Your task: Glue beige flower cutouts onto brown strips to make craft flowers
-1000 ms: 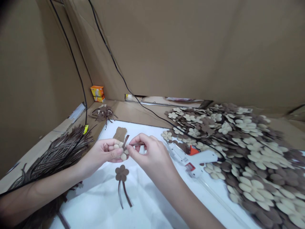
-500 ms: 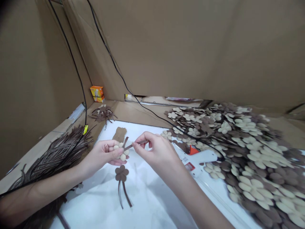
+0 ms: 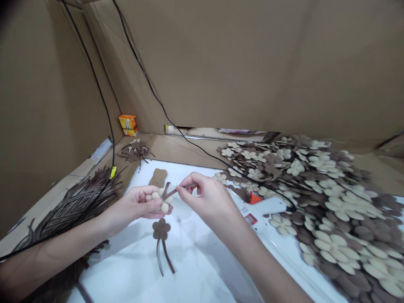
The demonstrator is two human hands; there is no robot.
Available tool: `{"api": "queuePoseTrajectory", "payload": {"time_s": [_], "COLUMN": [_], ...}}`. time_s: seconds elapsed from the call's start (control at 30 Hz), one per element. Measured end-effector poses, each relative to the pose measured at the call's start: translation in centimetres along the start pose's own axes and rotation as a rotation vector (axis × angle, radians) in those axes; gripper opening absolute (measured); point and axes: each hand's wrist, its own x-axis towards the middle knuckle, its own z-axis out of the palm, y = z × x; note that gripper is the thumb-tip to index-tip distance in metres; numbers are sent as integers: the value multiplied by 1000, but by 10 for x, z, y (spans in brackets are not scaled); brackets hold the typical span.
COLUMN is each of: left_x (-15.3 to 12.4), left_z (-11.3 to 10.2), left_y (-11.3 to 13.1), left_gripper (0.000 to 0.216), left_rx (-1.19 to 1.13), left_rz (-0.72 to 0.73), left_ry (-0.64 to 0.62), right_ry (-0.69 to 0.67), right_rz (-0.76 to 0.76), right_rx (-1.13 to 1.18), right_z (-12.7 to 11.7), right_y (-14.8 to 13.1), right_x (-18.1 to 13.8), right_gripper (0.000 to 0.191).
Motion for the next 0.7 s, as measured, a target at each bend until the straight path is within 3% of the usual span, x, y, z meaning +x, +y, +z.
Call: {"api": "queuePoseTrajectory", "payload": {"time_s": [0.23,0.7], "left_x": [3,2], "left_z": [1,0], "left_y": [-2,-7], "left_gripper": [30,30], "left_rx": [18,-30], "left_rz": [-54,6], "left_ry": [69,124], "right_ry": [-8,-45], "right_rz": [6,9], "right_rx": [-12,12], "right_z": [0,-4], "right_y": [0,-1], "right_x": [1,0], "right_gripper": [16,19]}}
